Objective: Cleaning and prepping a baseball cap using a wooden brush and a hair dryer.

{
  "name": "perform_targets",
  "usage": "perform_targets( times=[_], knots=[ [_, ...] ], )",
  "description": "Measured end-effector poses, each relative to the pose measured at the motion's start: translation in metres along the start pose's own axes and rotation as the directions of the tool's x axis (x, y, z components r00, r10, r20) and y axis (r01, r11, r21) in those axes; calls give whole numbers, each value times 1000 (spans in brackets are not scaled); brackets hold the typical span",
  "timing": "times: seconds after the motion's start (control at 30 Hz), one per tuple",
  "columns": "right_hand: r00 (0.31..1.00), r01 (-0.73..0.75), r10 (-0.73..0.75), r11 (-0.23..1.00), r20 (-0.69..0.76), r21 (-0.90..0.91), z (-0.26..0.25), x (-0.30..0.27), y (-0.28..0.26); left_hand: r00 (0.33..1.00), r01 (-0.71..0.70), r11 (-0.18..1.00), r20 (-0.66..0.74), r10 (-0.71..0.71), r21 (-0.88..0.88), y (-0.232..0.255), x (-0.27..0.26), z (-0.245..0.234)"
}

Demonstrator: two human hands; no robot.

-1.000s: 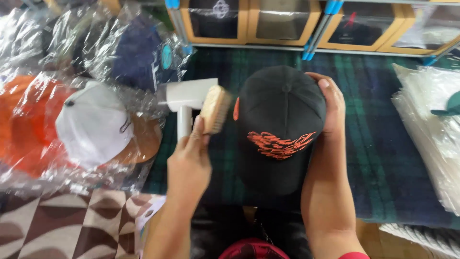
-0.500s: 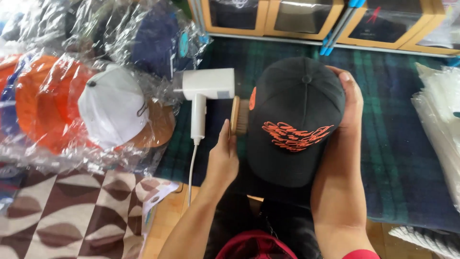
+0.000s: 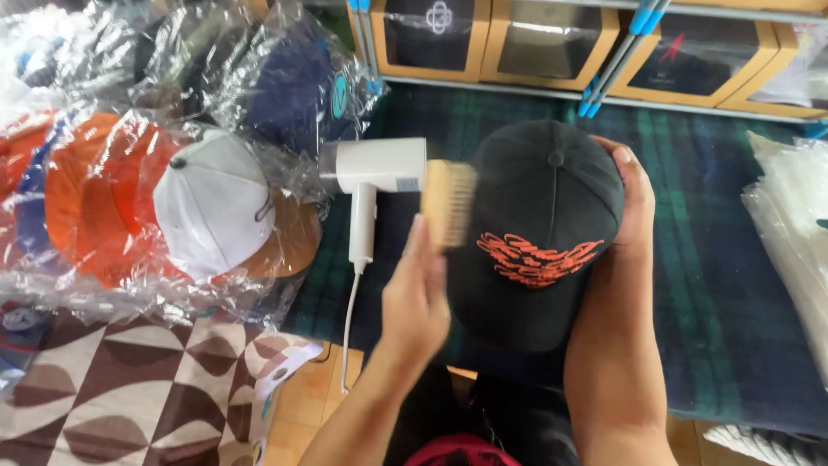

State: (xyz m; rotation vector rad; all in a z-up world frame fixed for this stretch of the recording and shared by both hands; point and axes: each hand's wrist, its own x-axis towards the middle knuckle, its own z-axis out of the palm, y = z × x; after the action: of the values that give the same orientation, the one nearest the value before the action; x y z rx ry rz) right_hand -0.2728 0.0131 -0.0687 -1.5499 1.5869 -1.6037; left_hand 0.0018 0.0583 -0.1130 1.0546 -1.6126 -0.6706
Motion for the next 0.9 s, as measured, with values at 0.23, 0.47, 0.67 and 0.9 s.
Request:
perform_targets(
  times=[0.23, 0.47, 0.67, 0.9],
  knots=[
    [999, -8, 8, 1000, 37, 5, -2, 2, 2, 840, -500, 727, 60, 539, 470, 72, 52, 3],
    [999, -30, 30, 999, 16, 17, -6, 3, 7, 966, -170, 852, 254, 46, 495, -31, 90, -21],
    [998, -57, 57, 998, -1, 20, -7, -4, 9, 832, -545, 716, 178, 525, 437, 76, 75, -15],
    [997, -80, 79, 996, 6, 47, -9, -1, 14, 862, -507, 738, 264, 433, 446, -19, 101, 4]
  ],
)
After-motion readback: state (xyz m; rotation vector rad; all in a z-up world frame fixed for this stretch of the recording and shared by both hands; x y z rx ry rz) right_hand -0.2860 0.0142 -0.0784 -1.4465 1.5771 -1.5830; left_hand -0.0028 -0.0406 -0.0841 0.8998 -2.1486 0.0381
